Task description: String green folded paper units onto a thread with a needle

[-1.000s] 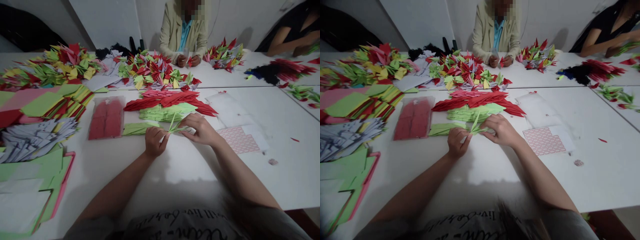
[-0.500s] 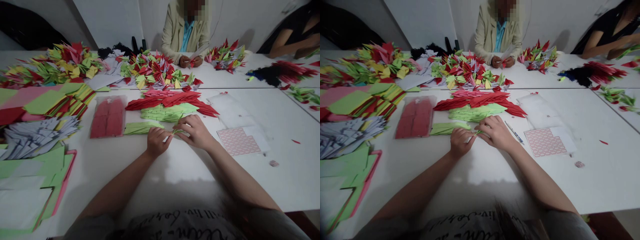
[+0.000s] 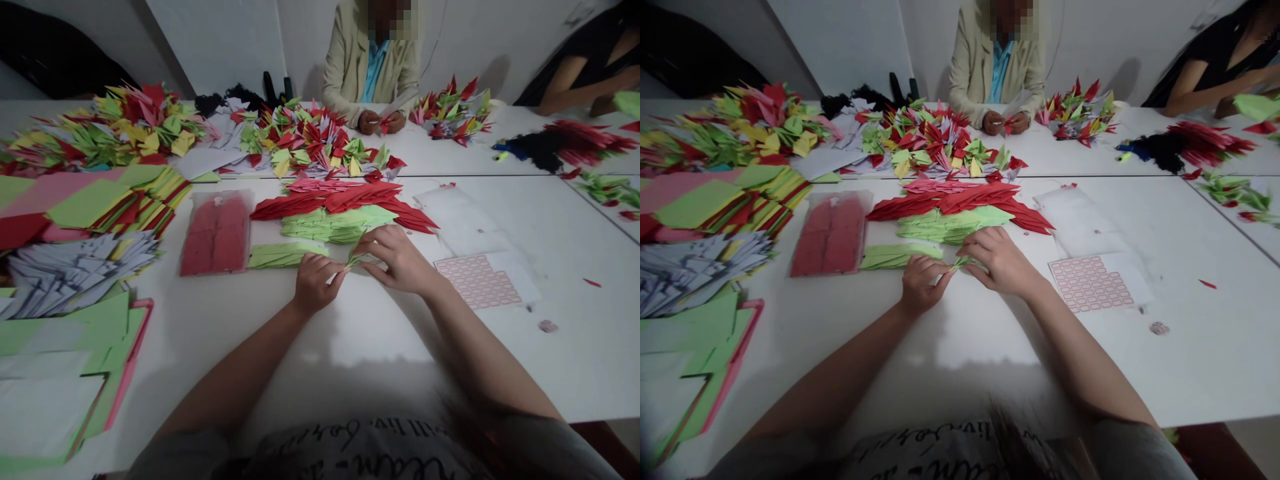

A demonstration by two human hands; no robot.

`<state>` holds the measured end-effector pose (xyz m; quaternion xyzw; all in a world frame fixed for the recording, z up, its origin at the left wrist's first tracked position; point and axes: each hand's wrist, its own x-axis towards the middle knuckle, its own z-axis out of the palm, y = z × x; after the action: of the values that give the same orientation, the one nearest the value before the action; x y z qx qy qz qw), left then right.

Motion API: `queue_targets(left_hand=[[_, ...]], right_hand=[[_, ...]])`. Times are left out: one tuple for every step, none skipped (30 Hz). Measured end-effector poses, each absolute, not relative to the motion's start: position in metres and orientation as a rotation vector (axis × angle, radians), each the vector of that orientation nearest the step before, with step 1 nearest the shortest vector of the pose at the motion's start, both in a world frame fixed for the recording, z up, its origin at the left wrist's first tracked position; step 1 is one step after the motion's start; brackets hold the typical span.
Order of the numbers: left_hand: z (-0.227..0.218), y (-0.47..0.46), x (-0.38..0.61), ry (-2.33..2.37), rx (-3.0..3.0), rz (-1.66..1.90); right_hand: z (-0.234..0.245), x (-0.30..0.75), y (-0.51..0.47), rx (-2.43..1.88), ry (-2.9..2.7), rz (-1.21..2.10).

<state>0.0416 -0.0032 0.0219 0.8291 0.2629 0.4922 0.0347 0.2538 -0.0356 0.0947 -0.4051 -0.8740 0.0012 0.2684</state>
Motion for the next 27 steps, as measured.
queue_targets(left_hand=[[0.023,-0.003,0.041,0.813,2.54,1.534],[0.023,-0.003,0.041,0.817,2.533,1.554],[0.024,-0.002,0.041,0.823,2.524,1.571],[0.024,-0.002,0.041,0.826,2.517,1.585],[0.024,-0.002,0.041,0.828,2.51,1.593],[0.024,-0.002,0.041,0.826,2.508,1.594],[0.024,-0.002,0.041,0.825,2.508,1.589],[0.024,-0.002,0.041,0.827,2.509,1.583],[0.024,-0.003,0.041,0.835,2.507,1.575],[0.024,-0.003,0.041,0.855,2.493,1.571],[0.024,-0.004,0.041,0.88,2.471,1.571],[0.024,-0.005,0.041,0.904,2.449,1.575],[0.025,-0.005,0.042,0.921,2.437,1.578],[0.025,-0.006,0.042,0.928,2.439,1.58],[0.025,-0.006,0.042,0.927,2.457,1.578],[0.025,-0.007,0.042,0.919,2.487,1.573],[0.025,-0.007,0.042,0.912,2.517,1.562],[0.024,-0.007,0.042,0.908,2.537,1.555],[0.024,-0.006,0.042,0.903,2.549,1.551],[0.023,-0.006,0.042,0.892,2.556,1.551],[0.023,-0.006,0.042,0.875,2.56,1.555],[0.023,-0.006,0.042,0.851,2.558,1.563],[0.023,-0.006,0.042,0.823,2.548,1.572],[0.024,-0.006,0.042,0.796,2.532,1.581],[0.025,-0.007,0.043,0.775,2.509,1.585],[0.026,-0.008,0.043,0.763,2.479,1.587],[0.028,-0.008,0.043,0.761,2.444,1.585]], right_hand=[[0.096,0.257,-0.035,-1.111,-2.34,0.005],[0.098,0.26,-0.035,-1.127,-2.327,0.0],[0.099,0.263,-0.034,-1.141,-2.32,-0.007],[0.099,0.266,-0.034,-1.153,-2.319,-0.018],[0.099,0.269,-0.033,-1.161,-2.323,-0.029],[0.099,0.271,-0.033,-1.166,-2.33,-0.039],[0.098,0.272,-0.032,-1.168,-2.337,-0.046],[0.097,0.273,-0.032,-1.168,-2.339,-0.049],[0.097,0.273,-0.031,-1.166,-2.339,-0.049],[0.096,0.273,-0.031,-1.162,-2.337,-0.045],[0.096,0.272,-0.031,-1.155,-2.337,-0.037],[0.096,0.271,-0.031,-1.146,-2.339,-0.026],[0.095,0.269,-0.032,-1.136,-2.343,-0.014],[0.095,0.267,-0.032,-1.125,-2.35,0.0],[0.094,0.264,-0.033,-1.114,-2.359,0.014],[0.094,0.261,-0.033,-1.103,-2.368,0.03],[0.093,0.258,-0.034,-1.094,-2.375,0.048],[0.092,0.255,-0.035,-1.083,-2.38,0.067],[0.091,0.253,-0.035,-1.073,-2.38,0.084],[0.091,0.251,-0.036,-1.063,-2.377,0.102],[0.091,0.25,-0.037,-1.055,-2.373,0.118],[0.092,0.25,-0.038,-1.047,-2.37,0.137],[0.093,0.25,-0.038,-1.039,-2.369,0.157],[0.095,0.251,-0.038,-1.031,-2.367,0.177],[0.098,0.253,-0.039,-1.026,-2.364,0.197],[0.1,0.255,-0.039,-1.024,-2.36,0.212],[0.103,0.257,-0.039,-1.026,-2.355,0.22]])
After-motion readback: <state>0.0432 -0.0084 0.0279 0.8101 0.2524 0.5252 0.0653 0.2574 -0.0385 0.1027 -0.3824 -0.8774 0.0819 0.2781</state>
